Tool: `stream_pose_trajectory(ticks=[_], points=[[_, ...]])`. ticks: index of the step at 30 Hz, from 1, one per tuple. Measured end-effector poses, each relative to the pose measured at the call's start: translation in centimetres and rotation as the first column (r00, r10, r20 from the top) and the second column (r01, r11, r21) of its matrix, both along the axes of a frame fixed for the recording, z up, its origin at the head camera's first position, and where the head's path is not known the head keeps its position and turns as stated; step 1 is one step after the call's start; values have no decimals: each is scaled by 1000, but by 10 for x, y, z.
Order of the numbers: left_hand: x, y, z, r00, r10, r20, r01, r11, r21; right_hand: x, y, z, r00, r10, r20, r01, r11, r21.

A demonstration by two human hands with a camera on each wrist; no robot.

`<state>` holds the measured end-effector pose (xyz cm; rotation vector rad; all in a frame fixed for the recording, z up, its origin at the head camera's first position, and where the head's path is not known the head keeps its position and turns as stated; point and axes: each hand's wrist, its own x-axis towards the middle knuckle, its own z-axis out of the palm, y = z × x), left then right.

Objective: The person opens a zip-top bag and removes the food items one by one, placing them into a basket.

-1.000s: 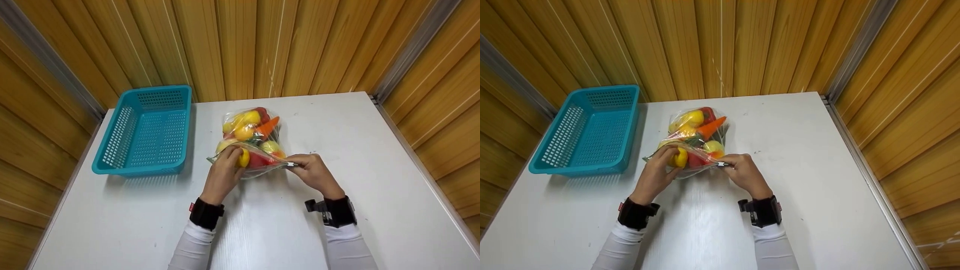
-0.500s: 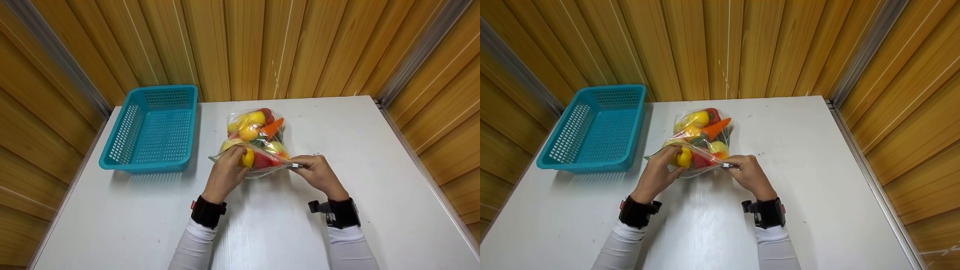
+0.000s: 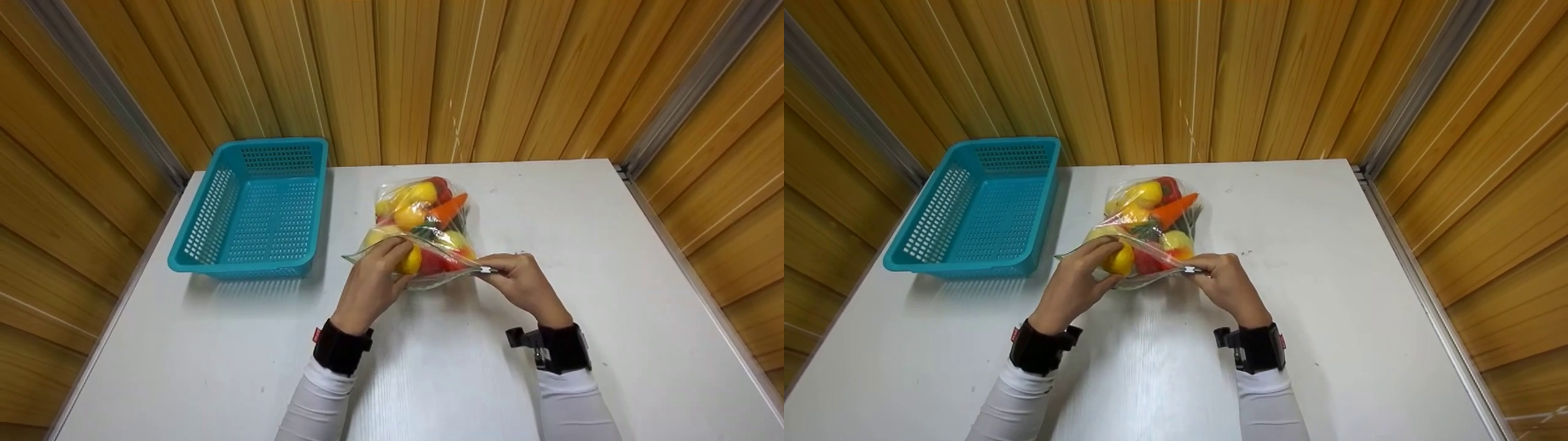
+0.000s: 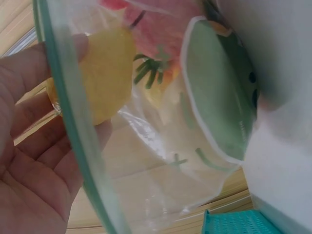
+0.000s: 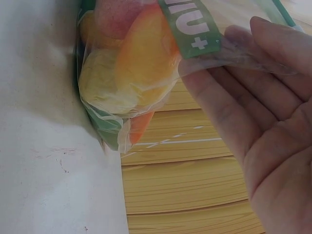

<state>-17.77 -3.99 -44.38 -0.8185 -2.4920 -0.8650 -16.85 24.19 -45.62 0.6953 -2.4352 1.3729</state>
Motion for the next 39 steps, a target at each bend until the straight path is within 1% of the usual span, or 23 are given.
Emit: stream_pose_trajectory(ticks=[8, 15, 20, 27, 30, 34, 37, 39], points=[[5, -1, 8, 1000, -12, -14, 12, 1000, -1, 0, 1, 0, 1000, -10, 4, 10, 1000, 18], [11, -3, 16, 999, 5, -33, -4, 1000, 13, -1, 0, 1, 1000, -2, 7, 2, 1000, 5], [15, -6, 23, 998, 6, -66, -3, 999, 44, 0, 0, 1, 1000, 7, 12, -7, 1000, -7], [21, -12, 34, 990, 5, -140, 11, 994, 107, 0, 0, 0, 1000, -6, 10, 6, 1000, 1], [23, -15, 39, 989, 23, -147, -4, 991, 133, 0, 0, 0, 1000, -1, 6, 1, 1000, -1], [23, -20, 44, 993, 55, -105, -35, 983, 180, -1, 1, 0, 1000, 4, -10, -4, 1000, 3], [21, -26, 45, 992, 97, -82, -79, 976, 205, -1, 1, -1, 1000, 3, -20, -3, 1000, 6], [19, -31, 45, 988, 136, -77, -116, 969, 216, -1, 2, -1, 1000, 1, -26, -1, 1000, 10]])
